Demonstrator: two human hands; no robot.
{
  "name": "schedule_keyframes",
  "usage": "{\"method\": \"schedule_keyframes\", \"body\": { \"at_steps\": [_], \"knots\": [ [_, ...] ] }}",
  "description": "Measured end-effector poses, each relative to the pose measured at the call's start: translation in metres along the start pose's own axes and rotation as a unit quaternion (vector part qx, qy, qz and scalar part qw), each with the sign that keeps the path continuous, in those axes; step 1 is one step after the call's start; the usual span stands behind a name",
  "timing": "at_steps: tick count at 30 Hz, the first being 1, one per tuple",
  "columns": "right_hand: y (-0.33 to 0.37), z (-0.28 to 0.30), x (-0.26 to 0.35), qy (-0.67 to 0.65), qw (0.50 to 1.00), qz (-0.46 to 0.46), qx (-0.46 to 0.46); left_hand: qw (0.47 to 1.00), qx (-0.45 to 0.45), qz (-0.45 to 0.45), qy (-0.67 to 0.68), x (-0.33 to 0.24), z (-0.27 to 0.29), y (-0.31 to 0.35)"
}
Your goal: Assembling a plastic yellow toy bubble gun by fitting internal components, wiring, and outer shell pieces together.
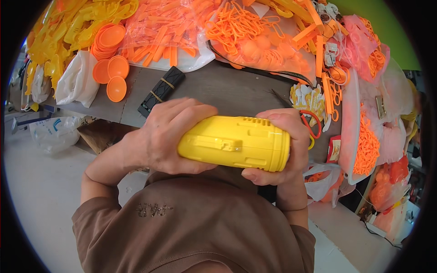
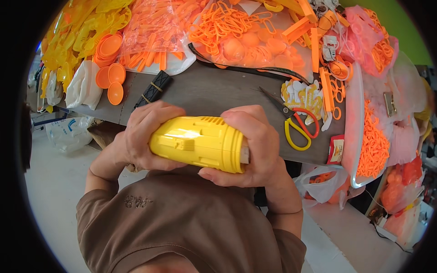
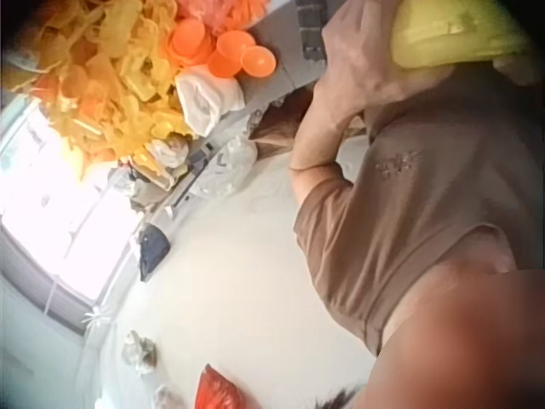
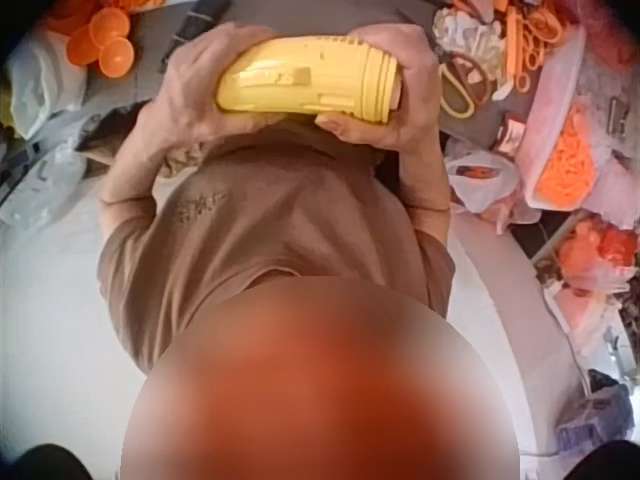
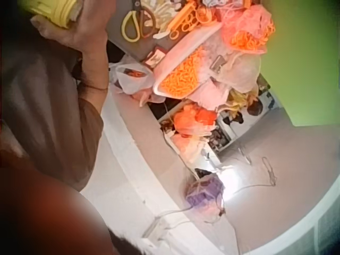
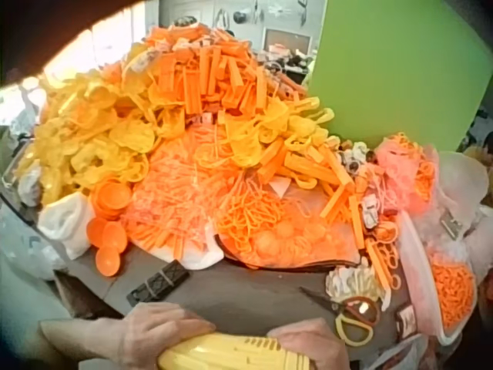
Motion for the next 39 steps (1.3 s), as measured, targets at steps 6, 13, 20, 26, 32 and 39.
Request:
{"method": "schedule_keyframes", "body": {
  "at_steps": [6, 13, 20, 26, 32, 39],
  "knots": [
    [-0.012, 0.004, 0.006, 0.081, 0.995, 0.057, -0.013, 0.996, 0.083, 0.013, -0.037, -0.017, 0.01, -0.033],
    [-0.04, 0.004, 0.018, 0.169, 0.981, -0.033, 0.095, 0.994, 0.083, 0.039, 0.053, 0.002, 0.002, -0.034],
    [-0.024, 0.015, 0.003, 0.09, 0.983, -0.151, 0.055, 0.85, -0.214, 0.252, 0.41, 0.027, 0.007, 0.019],
    [0.024, -0.042, -0.009, -0.109, 0.953, -0.256, 0.123, 0.792, -0.271, 0.199, 0.51, 0.037, 0.003, 0.03],
    [0.015, -0.059, -0.006, 0.014, 0.999, -0.031, -0.043, 0.779, -0.273, 0.202, 0.526, 0.034, -0.012, 0.028],
    [0.027, -0.056, -0.008, -0.043, 0.99, -0.13, -0.022, 0.746, -0.263, 0.205, 0.576, 0.034, -0.028, 0.036]
  ]
}}
Point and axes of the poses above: each hand's wrist, its own y-axis away from the middle knuckle, its own z-axis out of the back of the hand, x = y × z, the point moved 1 cm from there along -y, towards the middle knuckle, and after that the axes turned 5 degrees about y, right-handed, at the moved point
